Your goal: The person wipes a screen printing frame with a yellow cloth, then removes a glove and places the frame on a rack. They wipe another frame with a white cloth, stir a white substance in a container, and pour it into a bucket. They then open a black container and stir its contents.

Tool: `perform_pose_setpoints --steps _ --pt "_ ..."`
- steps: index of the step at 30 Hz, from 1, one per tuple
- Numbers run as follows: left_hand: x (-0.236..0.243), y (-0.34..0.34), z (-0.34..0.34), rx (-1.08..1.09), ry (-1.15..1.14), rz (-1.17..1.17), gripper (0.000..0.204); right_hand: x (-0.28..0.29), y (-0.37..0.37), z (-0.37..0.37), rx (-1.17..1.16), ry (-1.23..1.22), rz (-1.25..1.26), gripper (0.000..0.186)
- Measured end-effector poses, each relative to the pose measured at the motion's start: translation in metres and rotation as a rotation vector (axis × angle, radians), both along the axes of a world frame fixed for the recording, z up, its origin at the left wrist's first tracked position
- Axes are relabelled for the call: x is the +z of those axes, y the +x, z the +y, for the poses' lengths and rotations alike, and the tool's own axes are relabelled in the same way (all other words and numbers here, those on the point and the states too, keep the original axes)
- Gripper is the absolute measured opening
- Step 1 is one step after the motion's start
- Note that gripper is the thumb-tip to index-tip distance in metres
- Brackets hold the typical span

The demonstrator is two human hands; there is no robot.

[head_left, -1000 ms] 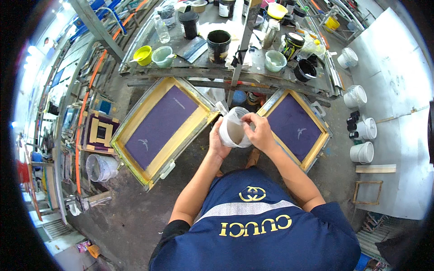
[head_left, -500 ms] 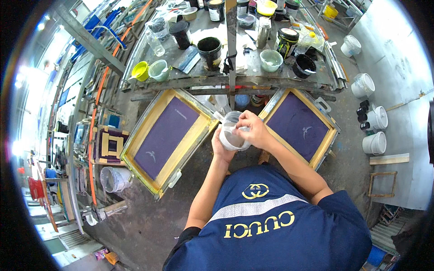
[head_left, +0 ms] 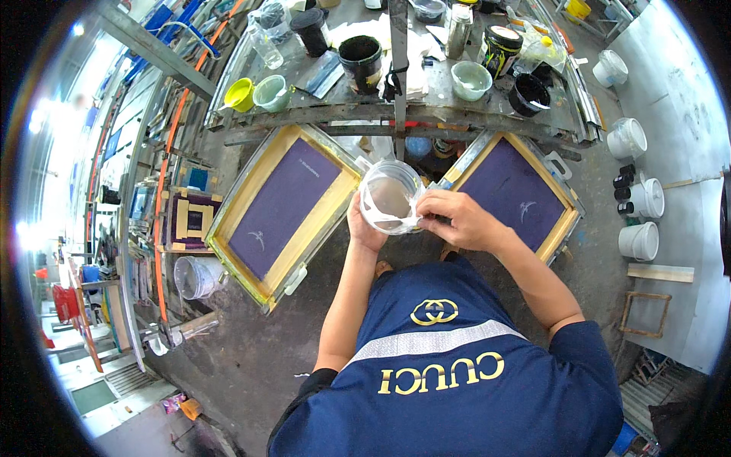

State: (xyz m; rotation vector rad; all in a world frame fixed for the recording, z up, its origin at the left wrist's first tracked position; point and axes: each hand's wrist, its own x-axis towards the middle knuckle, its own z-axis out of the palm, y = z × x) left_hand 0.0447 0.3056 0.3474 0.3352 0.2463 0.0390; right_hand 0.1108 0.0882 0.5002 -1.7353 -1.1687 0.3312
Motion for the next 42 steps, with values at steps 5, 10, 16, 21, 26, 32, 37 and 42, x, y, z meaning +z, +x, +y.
perform_pose_setpoints --steps 5,10,16,21,26,32,37,42 --pt "0.014 -0.004 -0.003 -0.064 -0.014 0.029 0.054 0.008 0.019 -0.006 -0.014 -0.141 -0.011 0.018" --pt "0.024 -0.007 -0.015 -0.117 -0.003 0.074 0.052 0.007 0.018 0.011 0.03 -0.178 -0.398 0.031" --pt "0.035 -0.005 -0.026 -0.158 -0.017 0.101 0.051 0.008 0.02 0.019 0.228 -0.416 -0.716 0.022" --pt "0.031 -0.011 -0.024 -0.132 0.001 0.042 0.052 0.005 0.027 0.013 0.152 -0.131 -0.584 0.012" --pt "0.018 -0.017 -0.024 -0.151 -0.054 0.083 0.054 -0.005 0.011 0.014 0.112 -0.118 -0.41 0.016" --pt "0.02 -0.025 -0.026 -0.183 -0.108 0.006 0.056 0.0 0.0 0.02 0.102 0.039 -0.22 0.024" --pt "0.024 -0.026 -0.029 -0.145 -0.096 0.05 0.056 -0.001 0.001 0.019 0.118 0.048 -0.476 0.026" --pt "0.024 -0.026 -0.031 -0.173 -0.088 0.078 0.055 -0.006 0.008 0.026 0.161 -0.103 -0.795 0.017"
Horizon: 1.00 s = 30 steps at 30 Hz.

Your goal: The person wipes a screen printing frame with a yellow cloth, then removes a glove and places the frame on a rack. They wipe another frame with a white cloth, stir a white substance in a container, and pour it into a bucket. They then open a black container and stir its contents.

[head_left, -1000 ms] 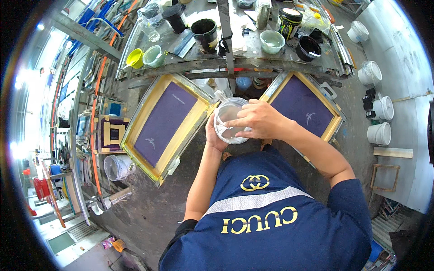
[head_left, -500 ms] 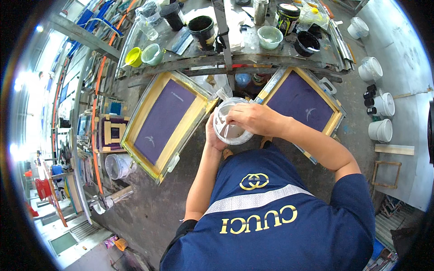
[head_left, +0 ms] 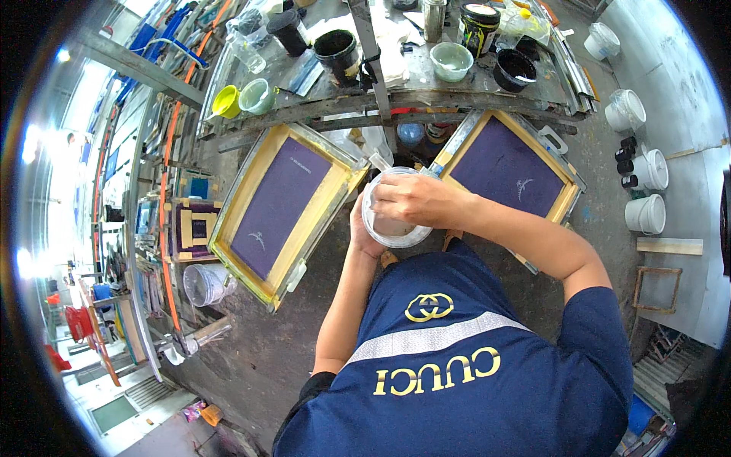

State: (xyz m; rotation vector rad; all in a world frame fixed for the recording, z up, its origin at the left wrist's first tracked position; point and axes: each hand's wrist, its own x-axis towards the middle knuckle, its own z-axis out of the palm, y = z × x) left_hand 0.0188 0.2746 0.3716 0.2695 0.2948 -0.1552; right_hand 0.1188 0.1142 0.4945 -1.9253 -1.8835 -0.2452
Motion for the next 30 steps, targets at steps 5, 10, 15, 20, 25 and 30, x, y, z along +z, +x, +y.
perform_pose_setpoints --steps 5,10,15,20,25,30 --pt "0.0 0.001 0.006 -0.014 0.009 -0.065 0.058 0.018 0.016 -0.009 0.127 -0.175 0.055 0.013" --pt "-0.016 -0.007 0.026 0.101 0.029 -0.021 0.059 0.031 0.034 -0.03 0.046 -0.112 0.113 0.013" --pt "0.013 -0.014 0.025 0.084 0.079 0.006 0.061 0.041 0.03 -0.03 -0.089 0.032 0.57 0.014" --pt "0.019 -0.002 0.025 0.145 0.077 -0.026 0.06 0.031 0.027 -0.013 -0.266 0.238 1.14 0.015" --pt "0.016 0.004 0.034 0.281 0.069 -0.058 0.059 0.029 0.015 -0.003 -0.32 0.291 1.345 0.025" --pt "0.016 0.014 0.032 0.299 0.102 -0.068 0.058 0.032 -0.019 0.003 -0.362 0.265 1.242 0.027"
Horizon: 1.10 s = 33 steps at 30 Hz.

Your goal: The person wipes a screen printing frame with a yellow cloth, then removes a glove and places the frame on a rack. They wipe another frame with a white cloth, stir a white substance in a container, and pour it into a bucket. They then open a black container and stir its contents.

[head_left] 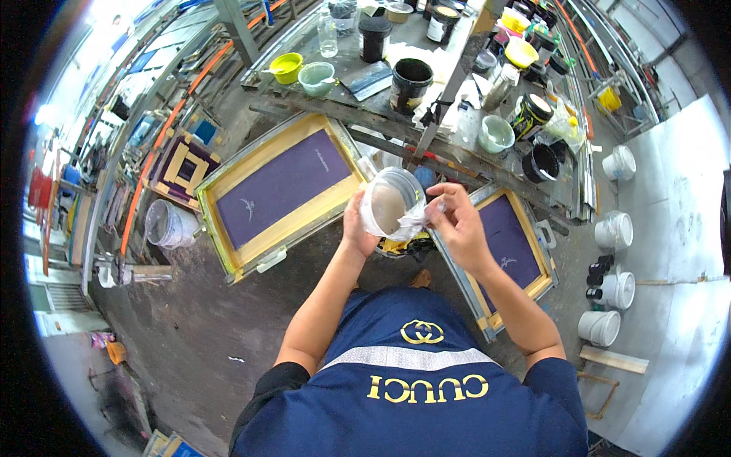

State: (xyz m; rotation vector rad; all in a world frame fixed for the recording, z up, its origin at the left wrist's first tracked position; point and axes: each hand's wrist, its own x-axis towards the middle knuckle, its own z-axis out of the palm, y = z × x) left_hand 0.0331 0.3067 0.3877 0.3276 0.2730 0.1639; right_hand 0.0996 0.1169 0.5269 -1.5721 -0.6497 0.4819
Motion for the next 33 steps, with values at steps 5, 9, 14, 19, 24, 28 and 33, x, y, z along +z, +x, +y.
perform_pose_setpoints --steps 5,9,14,19,24,28,33 --pt "-0.004 -0.006 -0.017 -0.091 -0.172 -0.161 0.059 0.034 0.01 0.019 0.015 -0.168 -0.842 0.034" --pt "0.006 -0.015 -0.021 -0.176 -0.241 -0.151 0.063 0.056 0.044 0.007 -0.168 -0.214 -0.745 0.02" --pt "0.01 -0.007 -0.024 -0.162 -0.204 -0.057 0.06 0.007 0.041 -0.024 -0.06 -0.549 -0.452 0.032" --pt "0.009 -0.004 -0.027 -0.087 -0.14 0.006 0.054 -0.031 0.027 -0.016 -0.235 -0.619 -0.384 0.029" --pt "0.011 -0.001 -0.032 0.056 -0.04 0.077 0.047 -0.053 0.018 -0.006 -0.383 -0.504 -0.717 0.017" --pt "0.01 0.0 -0.034 0.086 0.033 0.154 0.046 -0.073 0.022 -0.006 -0.36 -0.425 -0.869 0.012" --pt "0.011 -0.004 -0.035 0.067 0.094 0.175 0.044 -0.081 0.024 -0.006 -0.275 -0.34 -0.767 0.027"
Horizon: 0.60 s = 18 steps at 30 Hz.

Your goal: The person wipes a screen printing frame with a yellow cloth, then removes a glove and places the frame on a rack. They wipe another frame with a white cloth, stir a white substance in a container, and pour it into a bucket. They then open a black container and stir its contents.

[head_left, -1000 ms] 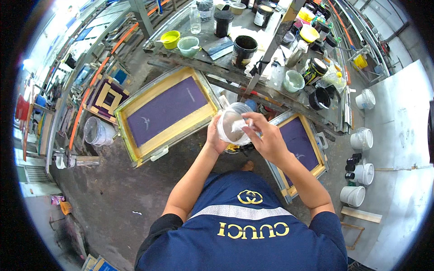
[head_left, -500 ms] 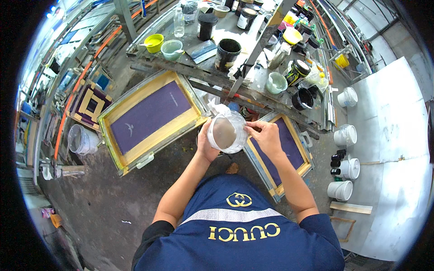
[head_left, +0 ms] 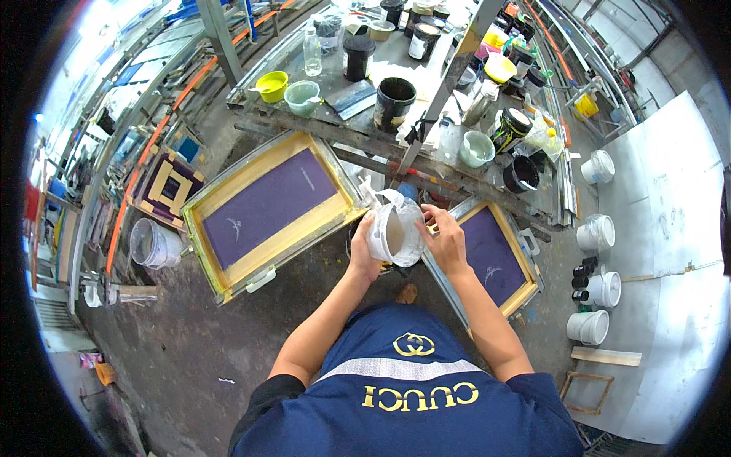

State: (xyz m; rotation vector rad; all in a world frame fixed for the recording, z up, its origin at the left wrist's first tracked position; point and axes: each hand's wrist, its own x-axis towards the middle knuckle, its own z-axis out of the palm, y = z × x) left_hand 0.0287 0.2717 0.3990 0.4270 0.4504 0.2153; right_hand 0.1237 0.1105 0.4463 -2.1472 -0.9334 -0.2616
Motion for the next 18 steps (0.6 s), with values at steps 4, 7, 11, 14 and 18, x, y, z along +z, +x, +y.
perform_pose_setpoints --steps 4,7,11,14,18 --pt "0.003 0.0 -0.001 -0.004 0.016 0.016 0.046 -0.011 0.002 0.0 -0.001 -0.002 -0.162 0.026" --pt "0.005 -0.001 -0.002 0.016 0.026 0.036 0.046 -0.015 0.002 -0.001 0.006 0.019 -0.232 0.019" --pt "0.002 0.005 -0.004 -0.005 0.062 0.022 0.043 -0.026 0.006 -0.005 0.031 0.045 -0.191 0.011" --pt "-0.015 0.017 -0.008 -0.069 0.034 0.047 0.046 -0.033 0.011 -0.009 -0.024 -0.008 -0.077 0.008" --pt "-0.057 0.036 -0.025 -0.113 -0.165 0.019 0.043 -0.05 0.015 -0.029 -0.005 -0.116 -0.145 0.01"
